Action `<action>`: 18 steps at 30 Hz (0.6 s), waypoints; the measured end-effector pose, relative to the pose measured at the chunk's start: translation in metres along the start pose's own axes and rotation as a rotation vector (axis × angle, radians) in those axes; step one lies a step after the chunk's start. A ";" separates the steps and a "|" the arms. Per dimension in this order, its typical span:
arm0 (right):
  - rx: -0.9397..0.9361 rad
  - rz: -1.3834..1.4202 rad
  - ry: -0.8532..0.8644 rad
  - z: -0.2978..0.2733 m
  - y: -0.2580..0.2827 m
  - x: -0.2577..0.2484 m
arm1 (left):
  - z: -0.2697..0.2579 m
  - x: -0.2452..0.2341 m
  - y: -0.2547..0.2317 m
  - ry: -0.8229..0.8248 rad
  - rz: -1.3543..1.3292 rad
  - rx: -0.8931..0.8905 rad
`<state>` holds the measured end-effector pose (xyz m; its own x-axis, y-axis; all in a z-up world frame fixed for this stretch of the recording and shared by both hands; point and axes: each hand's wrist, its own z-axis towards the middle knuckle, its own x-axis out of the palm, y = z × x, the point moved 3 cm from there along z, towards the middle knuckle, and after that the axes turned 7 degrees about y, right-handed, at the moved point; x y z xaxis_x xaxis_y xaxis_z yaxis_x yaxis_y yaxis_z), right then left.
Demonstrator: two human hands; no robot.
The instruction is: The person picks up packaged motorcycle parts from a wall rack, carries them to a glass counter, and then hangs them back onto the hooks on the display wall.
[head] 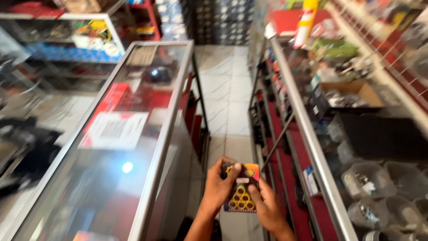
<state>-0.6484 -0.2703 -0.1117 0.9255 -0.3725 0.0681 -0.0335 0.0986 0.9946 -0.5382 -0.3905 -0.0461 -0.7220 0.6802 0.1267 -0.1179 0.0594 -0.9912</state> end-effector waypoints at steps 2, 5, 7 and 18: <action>-0.019 0.038 -0.010 0.021 -0.001 0.000 | 0.023 -0.003 -0.008 0.029 -0.010 0.028; 0.027 0.107 -0.049 0.051 0.000 -0.001 | 0.056 -0.013 -0.011 0.076 -0.115 -0.073; 0.049 0.154 -0.080 0.074 0.002 -0.001 | 0.080 -0.020 -0.009 0.105 -0.169 -0.135; -0.157 0.095 -0.329 0.151 0.003 -0.019 | 0.167 -0.019 0.002 0.207 -0.172 -0.154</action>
<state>-0.7234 -0.4019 -0.0978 0.7498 -0.6287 0.2063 -0.0316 0.2773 0.9603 -0.6384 -0.5251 -0.0441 -0.5442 0.7839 0.2989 -0.1108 0.2860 -0.9518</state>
